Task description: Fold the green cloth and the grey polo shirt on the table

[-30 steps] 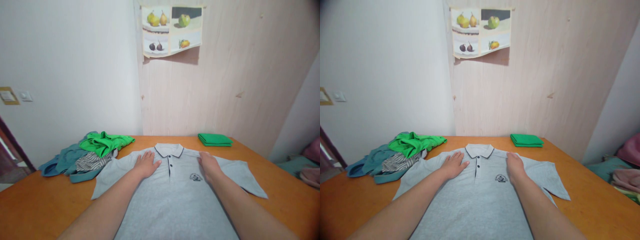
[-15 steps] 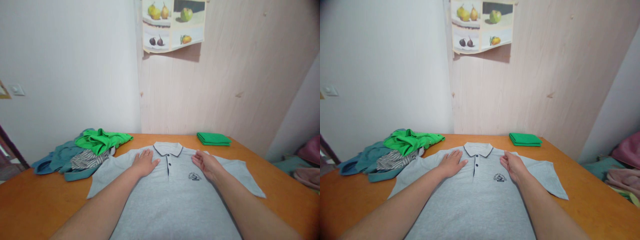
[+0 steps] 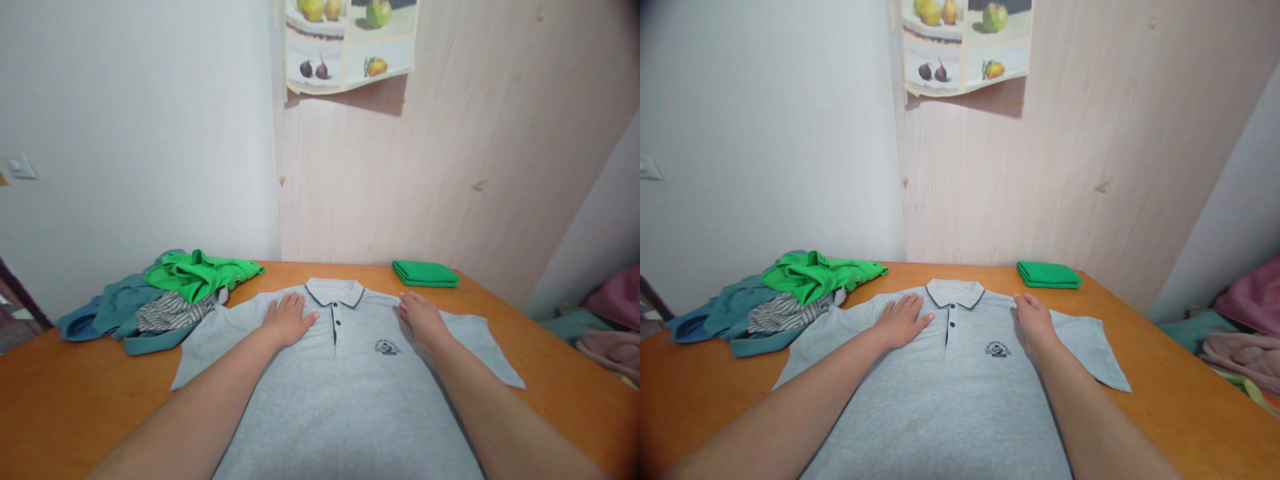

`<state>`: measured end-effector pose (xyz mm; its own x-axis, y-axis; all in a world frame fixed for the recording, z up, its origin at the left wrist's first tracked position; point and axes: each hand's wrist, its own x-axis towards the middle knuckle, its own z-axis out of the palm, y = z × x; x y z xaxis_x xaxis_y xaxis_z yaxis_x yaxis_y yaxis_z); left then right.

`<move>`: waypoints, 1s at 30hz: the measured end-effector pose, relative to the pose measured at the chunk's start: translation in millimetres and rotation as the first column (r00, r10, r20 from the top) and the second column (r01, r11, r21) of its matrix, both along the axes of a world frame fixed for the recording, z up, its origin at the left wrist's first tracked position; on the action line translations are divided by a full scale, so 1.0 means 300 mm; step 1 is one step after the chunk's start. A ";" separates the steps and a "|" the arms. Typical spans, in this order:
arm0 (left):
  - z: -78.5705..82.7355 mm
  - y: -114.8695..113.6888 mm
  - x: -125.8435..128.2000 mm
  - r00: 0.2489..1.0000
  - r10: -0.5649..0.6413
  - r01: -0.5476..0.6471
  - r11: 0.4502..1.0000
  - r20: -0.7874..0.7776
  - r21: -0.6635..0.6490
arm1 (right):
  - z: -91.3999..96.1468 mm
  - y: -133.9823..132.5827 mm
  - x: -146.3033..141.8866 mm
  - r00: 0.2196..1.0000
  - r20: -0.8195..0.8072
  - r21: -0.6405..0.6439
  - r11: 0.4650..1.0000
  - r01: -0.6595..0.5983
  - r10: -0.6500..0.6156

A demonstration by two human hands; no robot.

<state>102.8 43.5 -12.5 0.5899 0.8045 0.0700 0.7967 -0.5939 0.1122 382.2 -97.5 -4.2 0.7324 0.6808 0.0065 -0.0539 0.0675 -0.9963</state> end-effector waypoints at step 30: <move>0.007 -0.009 0.003 1.000 0.000 0.000 1.000 0.012 -0.002 | -0.019 0.011 0.039 0.993 -0.078 0.047 0.995 0.088 -0.084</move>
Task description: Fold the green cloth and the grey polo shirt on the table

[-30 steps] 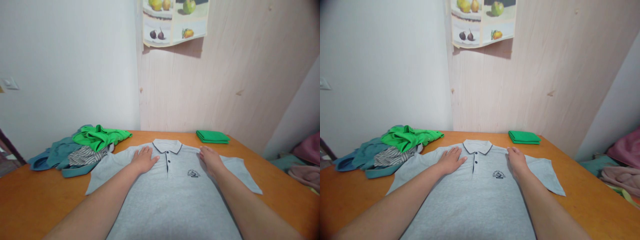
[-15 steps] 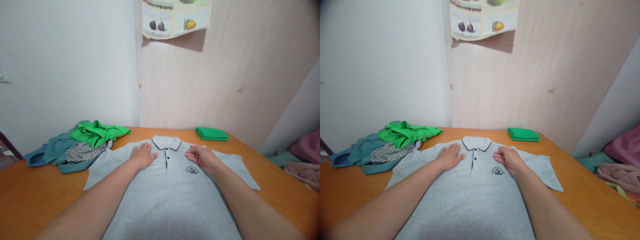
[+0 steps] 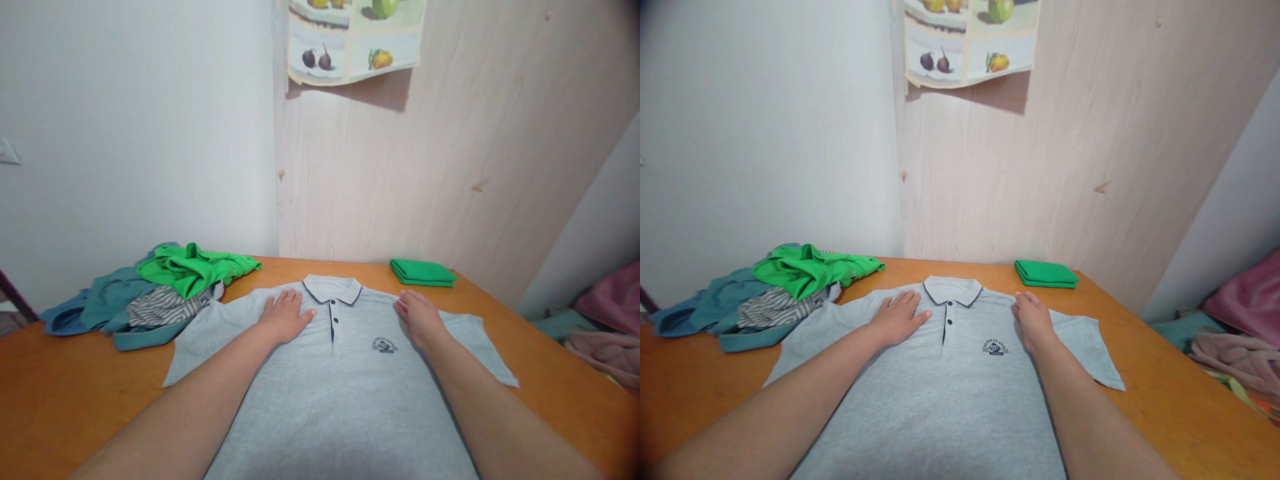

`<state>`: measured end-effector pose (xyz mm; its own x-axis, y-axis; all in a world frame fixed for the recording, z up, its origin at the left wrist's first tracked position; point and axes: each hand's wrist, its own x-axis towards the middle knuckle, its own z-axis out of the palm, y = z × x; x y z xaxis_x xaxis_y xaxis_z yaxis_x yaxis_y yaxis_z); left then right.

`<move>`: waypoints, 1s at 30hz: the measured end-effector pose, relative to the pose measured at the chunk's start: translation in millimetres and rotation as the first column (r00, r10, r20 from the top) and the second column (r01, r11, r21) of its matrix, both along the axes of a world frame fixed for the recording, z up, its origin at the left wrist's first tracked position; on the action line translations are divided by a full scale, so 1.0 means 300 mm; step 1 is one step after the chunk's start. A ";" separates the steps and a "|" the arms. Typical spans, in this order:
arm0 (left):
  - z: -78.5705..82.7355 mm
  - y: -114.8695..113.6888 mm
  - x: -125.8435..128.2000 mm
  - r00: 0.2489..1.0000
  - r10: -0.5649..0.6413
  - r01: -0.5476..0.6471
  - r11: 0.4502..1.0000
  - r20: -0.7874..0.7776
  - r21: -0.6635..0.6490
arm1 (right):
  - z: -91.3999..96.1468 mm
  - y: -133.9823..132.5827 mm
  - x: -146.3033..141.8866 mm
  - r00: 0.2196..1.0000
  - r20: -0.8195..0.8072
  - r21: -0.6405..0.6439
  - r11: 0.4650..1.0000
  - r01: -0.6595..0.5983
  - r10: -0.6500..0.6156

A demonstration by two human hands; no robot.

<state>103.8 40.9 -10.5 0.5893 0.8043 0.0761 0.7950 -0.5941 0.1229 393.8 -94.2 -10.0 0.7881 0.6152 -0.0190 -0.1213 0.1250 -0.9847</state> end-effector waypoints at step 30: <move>0.046 -0.033 -0.024 0.984 -0.132 0.121 0.988 0.115 0.099 | 0.012 -0.068 -0.231 0.209 0.757 -0.617 0.783 -0.083 0.619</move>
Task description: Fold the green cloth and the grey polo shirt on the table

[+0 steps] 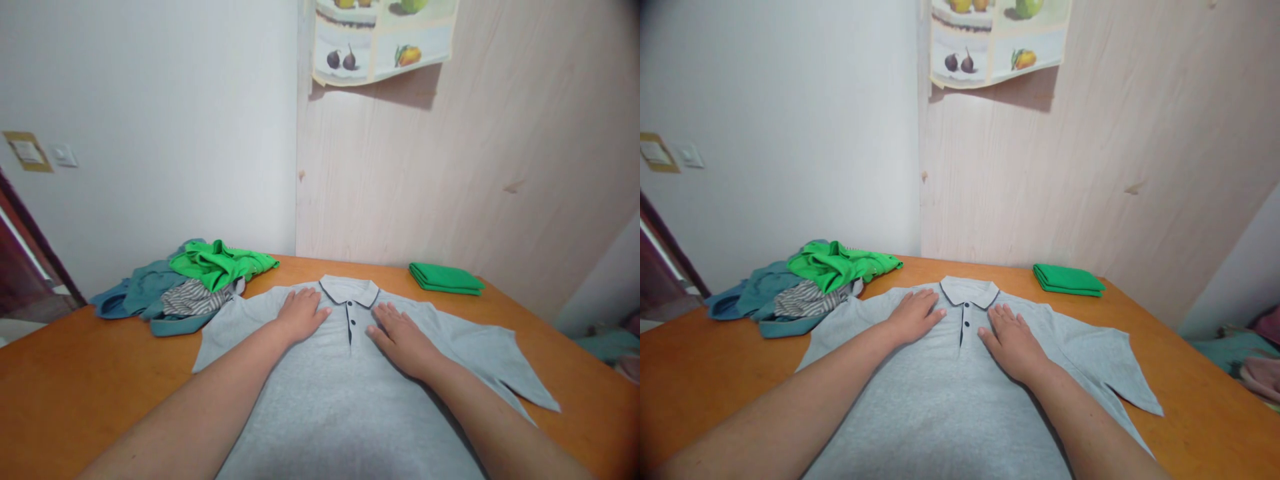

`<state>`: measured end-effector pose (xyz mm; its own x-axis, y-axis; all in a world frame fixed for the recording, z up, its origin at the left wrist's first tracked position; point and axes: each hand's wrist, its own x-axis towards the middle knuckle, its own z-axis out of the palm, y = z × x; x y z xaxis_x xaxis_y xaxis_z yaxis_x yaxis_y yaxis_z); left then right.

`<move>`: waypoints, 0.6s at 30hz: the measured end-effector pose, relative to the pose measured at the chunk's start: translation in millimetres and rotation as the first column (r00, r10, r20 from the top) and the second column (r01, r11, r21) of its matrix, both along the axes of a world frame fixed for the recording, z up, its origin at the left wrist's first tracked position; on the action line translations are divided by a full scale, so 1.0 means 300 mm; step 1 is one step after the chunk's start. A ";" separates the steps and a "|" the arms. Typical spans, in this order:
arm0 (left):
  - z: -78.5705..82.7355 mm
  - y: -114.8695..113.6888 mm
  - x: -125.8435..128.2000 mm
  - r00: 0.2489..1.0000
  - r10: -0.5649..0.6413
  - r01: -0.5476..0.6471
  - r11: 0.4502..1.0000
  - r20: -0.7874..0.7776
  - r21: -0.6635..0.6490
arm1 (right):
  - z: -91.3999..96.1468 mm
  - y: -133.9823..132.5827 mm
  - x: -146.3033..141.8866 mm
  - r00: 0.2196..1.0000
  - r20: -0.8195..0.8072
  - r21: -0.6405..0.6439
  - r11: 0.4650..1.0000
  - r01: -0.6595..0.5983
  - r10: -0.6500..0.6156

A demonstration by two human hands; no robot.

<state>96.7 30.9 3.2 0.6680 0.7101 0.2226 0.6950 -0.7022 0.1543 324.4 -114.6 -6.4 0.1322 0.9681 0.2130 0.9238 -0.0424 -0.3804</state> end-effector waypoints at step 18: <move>0.023 -0.032 0.050 0.962 -0.251 0.242 0.966 0.104 0.093 | 0.140 -0.078 -0.162 0.956 0.067 -0.144 0.951 -0.272 0.284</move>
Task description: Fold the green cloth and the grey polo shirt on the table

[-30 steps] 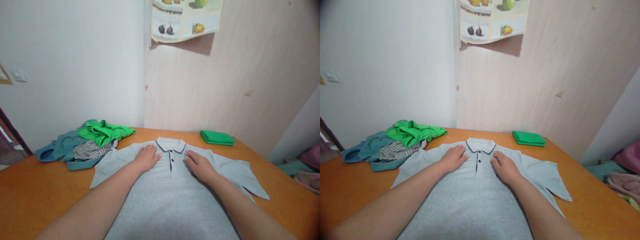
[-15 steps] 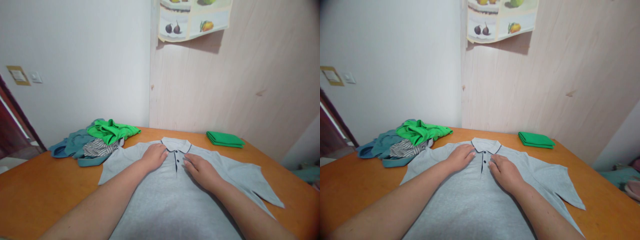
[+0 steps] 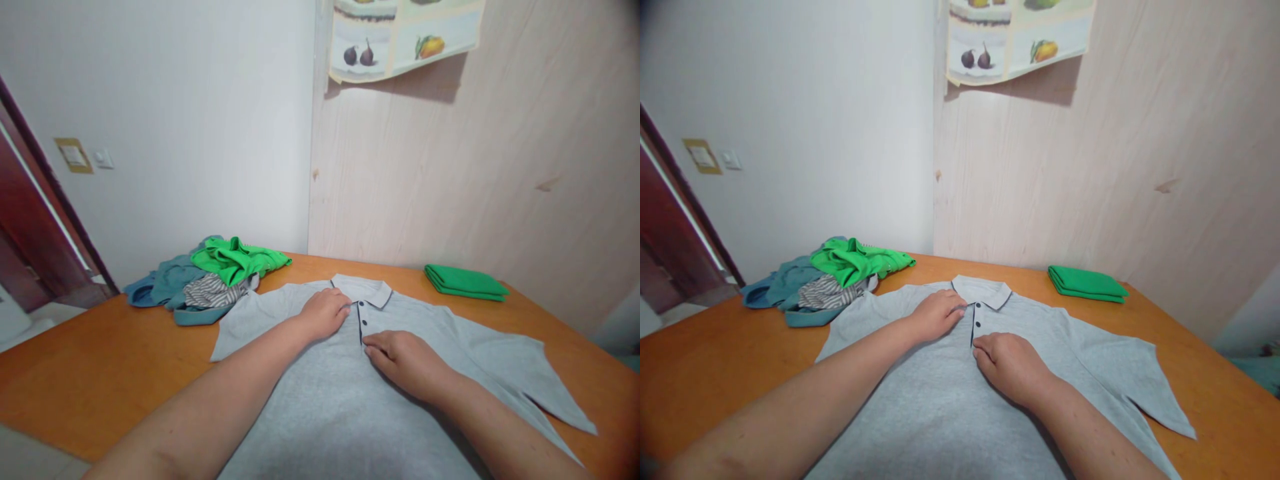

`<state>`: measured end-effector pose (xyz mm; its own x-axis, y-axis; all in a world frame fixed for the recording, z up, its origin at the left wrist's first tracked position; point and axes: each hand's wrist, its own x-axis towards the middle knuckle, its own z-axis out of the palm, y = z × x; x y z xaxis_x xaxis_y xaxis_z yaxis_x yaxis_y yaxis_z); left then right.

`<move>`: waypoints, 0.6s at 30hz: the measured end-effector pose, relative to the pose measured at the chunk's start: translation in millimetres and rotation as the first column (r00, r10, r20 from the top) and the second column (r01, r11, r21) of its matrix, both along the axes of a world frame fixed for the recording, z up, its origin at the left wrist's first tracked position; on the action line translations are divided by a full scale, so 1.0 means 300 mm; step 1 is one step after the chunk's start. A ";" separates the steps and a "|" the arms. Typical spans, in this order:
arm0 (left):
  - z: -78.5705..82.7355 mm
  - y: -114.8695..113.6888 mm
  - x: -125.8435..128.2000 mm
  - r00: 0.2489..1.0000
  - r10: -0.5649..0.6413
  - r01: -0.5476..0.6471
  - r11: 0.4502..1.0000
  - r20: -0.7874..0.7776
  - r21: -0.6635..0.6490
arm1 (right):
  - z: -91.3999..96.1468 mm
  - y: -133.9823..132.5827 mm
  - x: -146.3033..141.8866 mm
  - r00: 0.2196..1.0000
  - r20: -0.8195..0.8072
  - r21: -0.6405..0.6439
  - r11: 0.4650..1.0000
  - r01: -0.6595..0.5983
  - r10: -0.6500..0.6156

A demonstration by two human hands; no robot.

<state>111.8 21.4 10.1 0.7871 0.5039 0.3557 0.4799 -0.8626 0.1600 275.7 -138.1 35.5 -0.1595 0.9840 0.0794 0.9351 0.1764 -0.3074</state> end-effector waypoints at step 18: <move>0.106 0.115 0.249 0.931 0.094 -0.155 0.977 -0.352 -0.148 | -0.009 -0.006 -0.016 0.996 0.062 -0.010 0.998 0.063 -0.062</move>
<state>186.4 56.0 41.8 0.7723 0.6348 -0.0228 0.6332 -0.7666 0.1061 270.9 -140.0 32.9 -0.1017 0.9930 0.0599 0.9613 0.1136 -0.2510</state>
